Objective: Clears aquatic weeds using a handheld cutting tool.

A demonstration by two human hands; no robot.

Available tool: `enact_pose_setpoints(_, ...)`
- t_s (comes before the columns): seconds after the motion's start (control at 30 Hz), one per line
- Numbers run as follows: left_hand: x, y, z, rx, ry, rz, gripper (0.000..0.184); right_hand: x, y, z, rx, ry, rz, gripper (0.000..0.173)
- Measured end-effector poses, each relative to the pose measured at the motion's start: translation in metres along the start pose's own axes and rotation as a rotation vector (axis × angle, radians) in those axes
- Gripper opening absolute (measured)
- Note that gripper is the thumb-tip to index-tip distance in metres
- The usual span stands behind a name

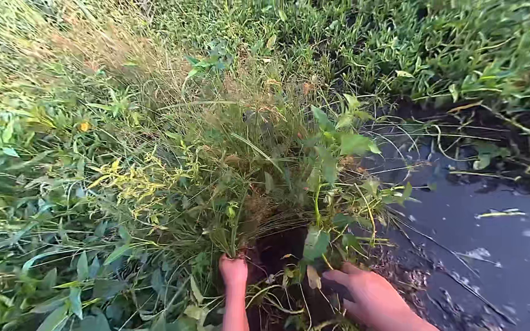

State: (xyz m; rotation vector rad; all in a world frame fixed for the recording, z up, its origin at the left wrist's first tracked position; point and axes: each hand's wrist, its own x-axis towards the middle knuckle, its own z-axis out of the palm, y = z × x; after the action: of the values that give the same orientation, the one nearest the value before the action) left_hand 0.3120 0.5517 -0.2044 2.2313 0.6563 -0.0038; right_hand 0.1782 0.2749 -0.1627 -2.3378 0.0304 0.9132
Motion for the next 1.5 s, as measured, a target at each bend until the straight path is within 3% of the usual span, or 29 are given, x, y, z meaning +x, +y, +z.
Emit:
enact_pose_setpoints(0.23, -0.006, -0.008, -0.018, -0.188, 0.068, -0.026, 0.037, -0.027, -0.004, 0.018, 0.067, 0.040, -0.072, 0.053)
enact_pose_setpoints(0.5, -0.006, -0.009, -0.021, -0.241, 0.036, -0.069, 0.040, 0.001, -0.029, 0.021, -0.093, -0.030, -0.347, 0.053)
enact_pose_setpoints(0.7, -0.004, -0.001, -0.021, -0.245, 0.058, -0.042, 0.035, 0.093, -0.075, 0.033, -0.113, -0.071, -0.307, 0.052)
enact_pose_setpoints(0.87, -0.017, 0.022, -0.057, -0.265, 0.118, -0.061, 0.037, 0.067, -0.074, 0.041, -0.052, -0.127, -0.230, 0.060)
enact_pose_setpoints(0.97, -0.028, 0.047, -0.082, -0.138, -0.004, -0.056, 0.039, 0.036, -0.057, 0.032, -0.002, -0.144, -0.202, 0.057)
enact_pose_setpoints(1.07, -0.024, 0.049, -0.054, 0.140, -0.243, 0.084, 0.037, 0.008, -0.036, 0.018, 0.064, -0.098, -0.177, 0.057)
enact_pose_setpoints(1.23, -0.022, 0.026, 0.055, 0.797, -0.550, 0.184, 0.044, -0.014, -0.005, 0.000, 0.092, -0.055, -0.127, 0.056)
enact_pose_setpoints(1.33, -0.022, 0.014, 0.086, 0.970, -0.542, 0.153, 0.045, -0.017, -0.002, -0.002, 0.082, -0.056, -0.105, 0.056)
enact_pose_setpoints(1.5, -0.020, 0.014, 0.082, 0.958, -0.508, 0.086, 0.035, -0.035, 0.004, 0.015, 0.157, 0.023, -0.102, 0.055)
